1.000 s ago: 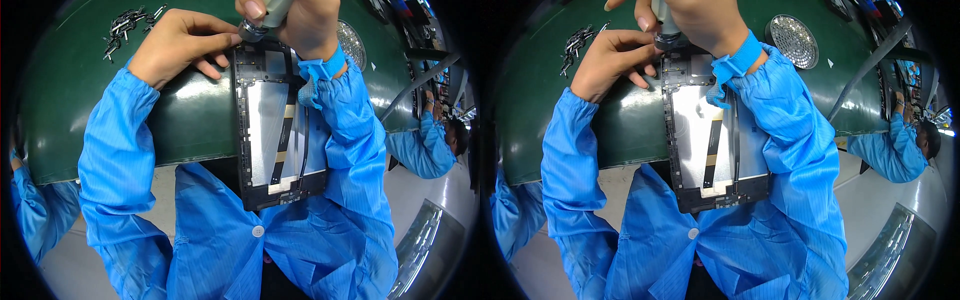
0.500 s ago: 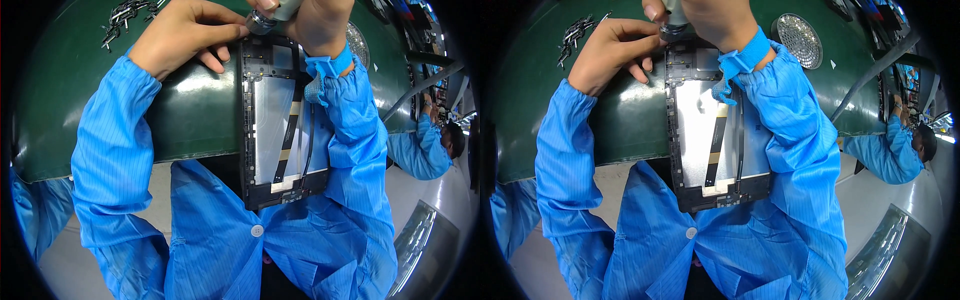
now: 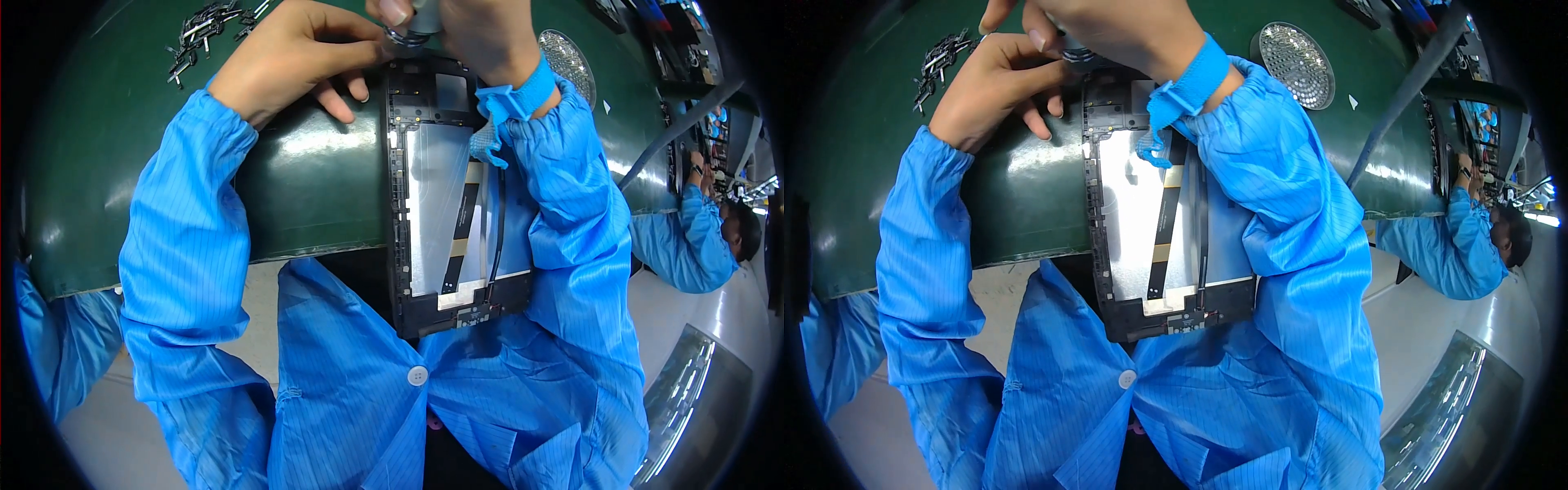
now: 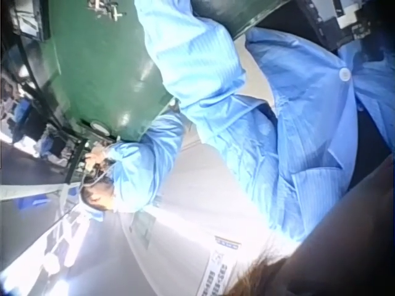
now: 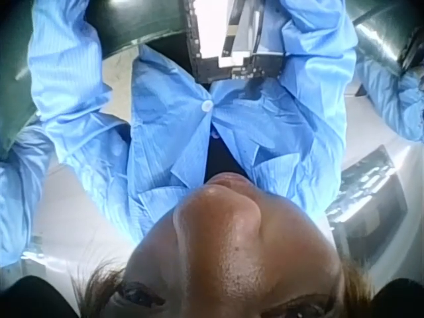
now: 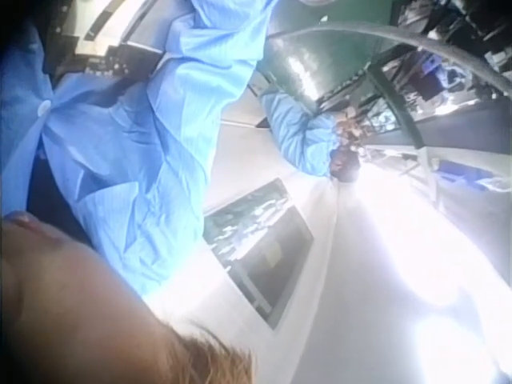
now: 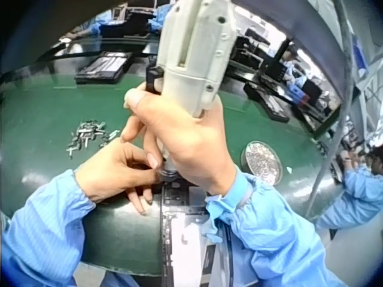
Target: The person assembles electronic tablet devices by driving screws into the tablet chassis with an electric screwdriver.
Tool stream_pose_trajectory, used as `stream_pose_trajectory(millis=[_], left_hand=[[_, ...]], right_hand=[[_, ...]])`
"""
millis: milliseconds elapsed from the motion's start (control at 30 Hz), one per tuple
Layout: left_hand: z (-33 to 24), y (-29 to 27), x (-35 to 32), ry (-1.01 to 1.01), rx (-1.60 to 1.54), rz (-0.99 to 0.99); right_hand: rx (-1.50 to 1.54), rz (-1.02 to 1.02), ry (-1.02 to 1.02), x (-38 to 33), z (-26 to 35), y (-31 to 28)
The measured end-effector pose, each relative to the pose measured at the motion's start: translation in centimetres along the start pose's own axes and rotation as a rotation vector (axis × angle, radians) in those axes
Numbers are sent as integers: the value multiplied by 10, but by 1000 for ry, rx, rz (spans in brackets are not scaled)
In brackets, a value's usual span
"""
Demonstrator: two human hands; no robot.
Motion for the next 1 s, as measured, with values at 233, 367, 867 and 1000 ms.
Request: stream_pose_trajectory(millis=[233,367,867,1000], left_hand=[[6,-4,3,26,-2,-39],[1,-2,0,25,-33,-15],[-17,8,-11,15,14,6],[-27,23,-55,251,286,-575]], right_hand=[[-82,27,14,6,-2,3],[-86,39,-7,4,-2,2],[-26,60,128,1,1,0],[-79,54,120,0,-6,-2]])
Point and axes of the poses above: each hand's wrist, its own x-axis towards the middle knuckle, its own y-axis out of the palm, z = x × y, the point moved 1 cm from there along x, towards the middle knuckle, and after that the axes turned 4 degrees about z, right-handed, at the moved point
